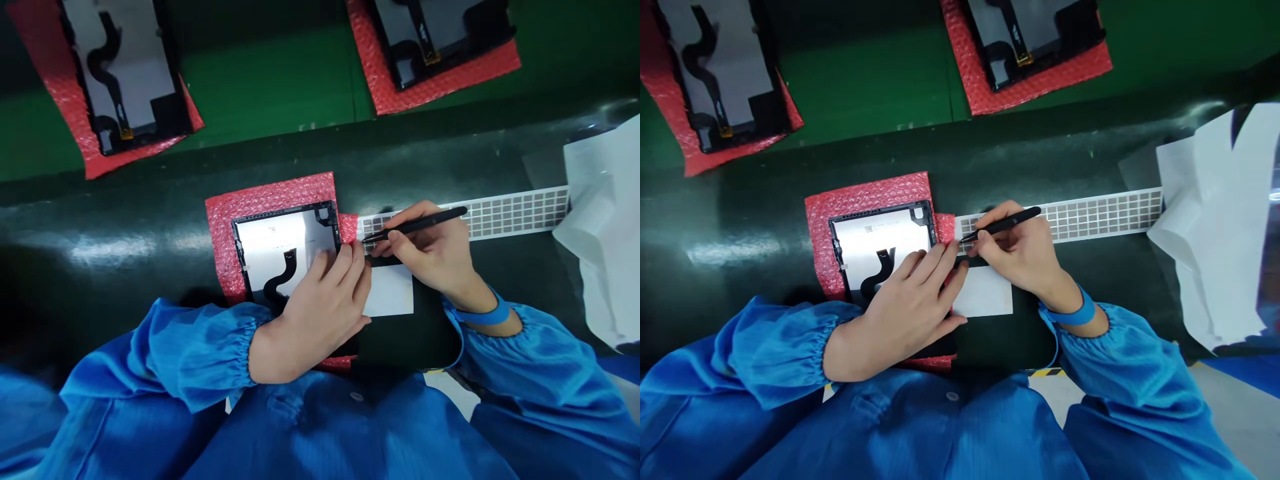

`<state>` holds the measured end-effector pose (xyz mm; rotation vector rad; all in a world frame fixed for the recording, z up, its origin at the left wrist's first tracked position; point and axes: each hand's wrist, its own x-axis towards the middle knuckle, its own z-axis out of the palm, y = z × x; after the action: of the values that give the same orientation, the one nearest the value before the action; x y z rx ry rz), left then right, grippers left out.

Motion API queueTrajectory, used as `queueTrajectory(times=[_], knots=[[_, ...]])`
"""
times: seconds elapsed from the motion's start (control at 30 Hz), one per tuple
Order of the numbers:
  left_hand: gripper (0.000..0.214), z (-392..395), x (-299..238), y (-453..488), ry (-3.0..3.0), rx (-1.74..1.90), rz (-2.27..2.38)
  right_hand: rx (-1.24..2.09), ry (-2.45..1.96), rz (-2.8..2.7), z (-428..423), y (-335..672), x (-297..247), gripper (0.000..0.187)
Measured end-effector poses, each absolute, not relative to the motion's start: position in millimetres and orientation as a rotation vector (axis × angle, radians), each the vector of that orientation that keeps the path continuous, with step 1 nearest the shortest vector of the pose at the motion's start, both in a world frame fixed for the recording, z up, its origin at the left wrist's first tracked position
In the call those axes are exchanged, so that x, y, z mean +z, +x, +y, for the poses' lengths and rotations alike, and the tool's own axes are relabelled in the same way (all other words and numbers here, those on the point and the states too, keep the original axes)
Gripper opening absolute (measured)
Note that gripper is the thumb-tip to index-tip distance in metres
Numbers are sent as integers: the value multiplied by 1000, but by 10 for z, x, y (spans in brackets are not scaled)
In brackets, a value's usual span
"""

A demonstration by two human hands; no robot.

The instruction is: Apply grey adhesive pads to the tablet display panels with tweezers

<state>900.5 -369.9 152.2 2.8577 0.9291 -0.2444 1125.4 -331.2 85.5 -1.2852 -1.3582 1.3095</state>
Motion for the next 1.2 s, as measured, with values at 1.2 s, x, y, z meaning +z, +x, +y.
queueTrajectory(times=[1.2], knots=[[42,-4027,1484,8581,2741,272,1079,1577,-1264,-1170,-3364,11061,1154,16]])
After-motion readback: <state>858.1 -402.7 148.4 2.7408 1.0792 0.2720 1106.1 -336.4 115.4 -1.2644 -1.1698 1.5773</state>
